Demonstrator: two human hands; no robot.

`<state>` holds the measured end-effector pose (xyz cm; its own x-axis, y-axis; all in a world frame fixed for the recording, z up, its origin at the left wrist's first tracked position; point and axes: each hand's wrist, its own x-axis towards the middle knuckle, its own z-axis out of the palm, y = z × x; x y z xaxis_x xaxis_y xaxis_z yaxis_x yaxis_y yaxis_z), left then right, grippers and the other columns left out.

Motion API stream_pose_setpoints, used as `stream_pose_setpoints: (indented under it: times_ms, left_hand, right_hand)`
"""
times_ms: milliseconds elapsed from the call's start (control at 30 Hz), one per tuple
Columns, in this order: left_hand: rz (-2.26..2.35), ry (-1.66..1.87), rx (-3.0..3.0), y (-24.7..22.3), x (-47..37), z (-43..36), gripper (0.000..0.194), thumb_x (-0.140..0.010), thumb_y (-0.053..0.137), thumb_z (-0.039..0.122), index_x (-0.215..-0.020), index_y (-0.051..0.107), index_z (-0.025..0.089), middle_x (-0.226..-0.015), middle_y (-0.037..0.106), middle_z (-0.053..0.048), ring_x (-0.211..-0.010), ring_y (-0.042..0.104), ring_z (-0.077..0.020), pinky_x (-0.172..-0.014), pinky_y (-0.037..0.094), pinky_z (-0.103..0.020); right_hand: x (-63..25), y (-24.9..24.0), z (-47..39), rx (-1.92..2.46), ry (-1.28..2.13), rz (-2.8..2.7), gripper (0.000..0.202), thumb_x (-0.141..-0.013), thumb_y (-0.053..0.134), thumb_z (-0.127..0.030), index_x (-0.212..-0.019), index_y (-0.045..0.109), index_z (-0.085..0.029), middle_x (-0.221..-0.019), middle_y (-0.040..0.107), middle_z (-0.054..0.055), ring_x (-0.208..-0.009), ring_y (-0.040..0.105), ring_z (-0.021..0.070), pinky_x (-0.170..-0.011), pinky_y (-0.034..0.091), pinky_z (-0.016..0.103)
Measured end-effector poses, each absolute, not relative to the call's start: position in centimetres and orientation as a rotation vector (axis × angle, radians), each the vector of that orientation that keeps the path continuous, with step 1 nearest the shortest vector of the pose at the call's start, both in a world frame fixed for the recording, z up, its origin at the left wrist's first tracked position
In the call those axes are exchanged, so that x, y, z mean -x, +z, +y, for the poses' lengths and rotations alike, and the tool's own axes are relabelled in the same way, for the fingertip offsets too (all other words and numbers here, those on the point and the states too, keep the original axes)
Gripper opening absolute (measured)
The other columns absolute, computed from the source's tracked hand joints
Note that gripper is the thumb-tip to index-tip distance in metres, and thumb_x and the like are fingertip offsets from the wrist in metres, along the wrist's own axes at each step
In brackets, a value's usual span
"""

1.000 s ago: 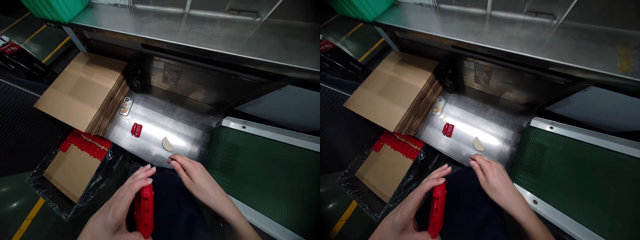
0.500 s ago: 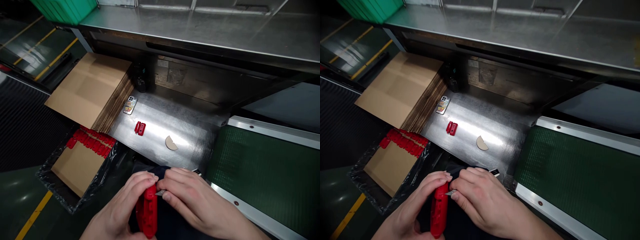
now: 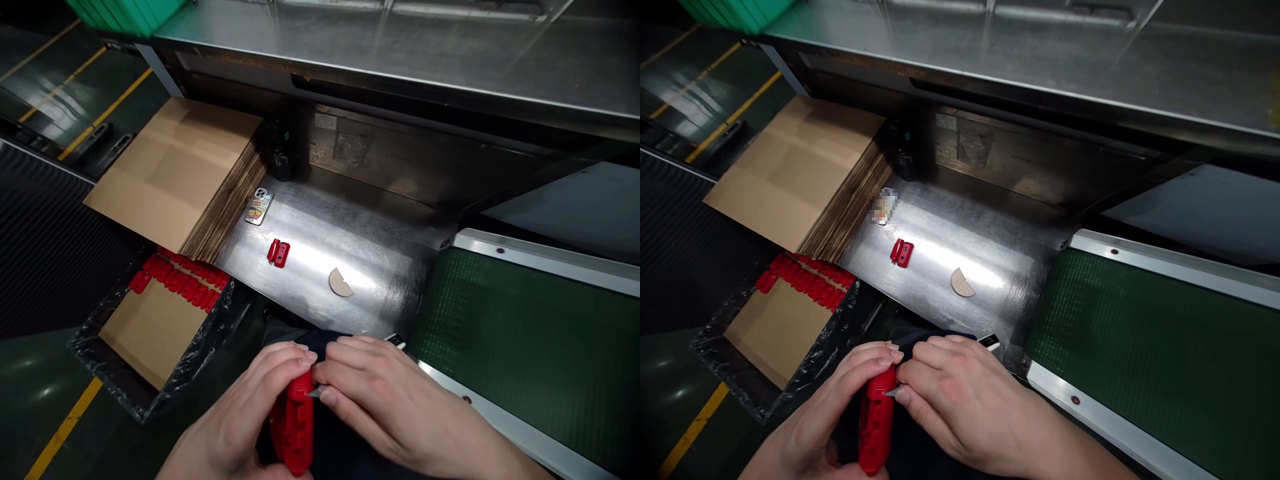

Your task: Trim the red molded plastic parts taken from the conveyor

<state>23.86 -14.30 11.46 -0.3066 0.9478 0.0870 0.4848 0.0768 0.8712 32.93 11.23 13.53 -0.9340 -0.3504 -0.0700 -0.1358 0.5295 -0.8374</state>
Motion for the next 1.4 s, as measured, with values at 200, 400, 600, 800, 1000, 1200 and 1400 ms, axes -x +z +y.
stream_pose_setpoints:
  times_ms: [200, 400, 600, 800, 1000, 1200, 1400]
  left_hand:
    - [1.855, 1.159, -1.404, 11.4, -23.9, -14.1, 0.093, -0.093, 0.080, 0.045, -0.164, 0.029, 0.014, -0.158, 0.050, -0.019, -0.153, 0.045, -0.0296, -0.134, 0.034, -0.038]
    - [1.857, 1.160, -1.417, 11.5, -23.8, -13.8, 0.095, -0.092, 0.081, 0.044, -0.164, 0.027, 0.014, -0.158, 0.050, -0.018, -0.153, 0.045, -0.0280, -0.135, 0.031, -0.035]
    - [1.869, 1.143, -1.409, 11.6, -23.9, -13.8, 0.096, -0.092, 0.081, 0.045, -0.164, 0.027, 0.014, -0.157, 0.051, -0.018, -0.152, 0.045, -0.0279, -0.134, 0.032, -0.036]
    - [1.869, 1.161, -1.387, 11.5, -23.7, -13.6, 0.092, -0.093, 0.080, 0.045, -0.164, 0.029, 0.016, -0.154, 0.054, -0.020, -0.150, 0.049, -0.0327, -0.130, 0.041, -0.044]
    - [1.812, 1.212, -1.346, 11.1, -23.7, -13.5, 0.093, -0.091, 0.081, 0.047, -0.163, 0.031, 0.019, -0.153, 0.055, -0.021, -0.147, 0.052, -0.0361, -0.125, 0.046, -0.049]
    - [1.791, 1.212, -1.350, 10.9, -23.5, -13.5, 0.095, -0.090, 0.082, 0.047, -0.164, 0.029, 0.018, -0.154, 0.053, -0.022, -0.147, 0.052, -0.0381, -0.124, 0.047, -0.053]
    - [1.787, 1.216, -1.342, 11.1, -23.3, -13.7, 0.095, -0.090, 0.082, 0.048, -0.163, 0.030, 0.018, -0.153, 0.052, -0.021, -0.147, 0.050, -0.0356, -0.126, 0.045, -0.049]
  right_hand:
    - [-33.3, 13.1, 10.7, 0.350, -1.420, 2.559, 0.031, -0.117, 0.036, -0.035, -0.106, 0.062, -0.024, -0.097, 0.065, -0.002, -0.085, 0.056, 0.0175, -0.080, 0.041, 0.034]
    - [-34.0, 12.6, 10.0, 0.258, -1.534, 2.487, 0.038, -0.118, 0.030, -0.037, -0.105, 0.062, -0.022, -0.095, 0.063, 0.000, -0.084, 0.055, 0.0181, -0.080, 0.042, 0.034]
    - [-34.6, 12.0, 9.4, 0.200, -1.599, 2.506, 0.037, -0.118, 0.031, -0.037, -0.105, 0.062, -0.021, -0.092, 0.063, 0.000, -0.081, 0.055, 0.0175, -0.076, 0.043, 0.033]
    - [-34.2, 12.2, 9.6, 0.151, -1.600, 2.459, 0.030, -0.116, 0.039, -0.035, -0.103, 0.063, -0.023, -0.094, 0.064, -0.001, -0.083, 0.056, 0.0170, -0.078, 0.043, 0.032]
    - [-34.2, 12.3, 10.3, 0.156, -1.606, 2.371, 0.032, -0.116, 0.036, -0.035, -0.094, 0.056, -0.023, -0.084, 0.061, -0.004, -0.073, 0.055, 0.0145, -0.069, 0.038, 0.031]
    - [-33.9, 12.2, 9.9, 0.149, -1.639, 2.435, 0.029, -0.116, 0.037, -0.032, -0.089, 0.045, -0.024, -0.078, 0.053, -0.007, -0.065, 0.048, 0.0116, -0.063, 0.032, 0.030]
    - [-33.6, 12.0, 9.4, 0.158, -1.587, 2.541, 0.030, -0.115, 0.038, -0.028, -0.085, 0.040, -0.024, -0.073, 0.048, -0.008, -0.061, 0.043, 0.0113, -0.060, 0.029, 0.031]
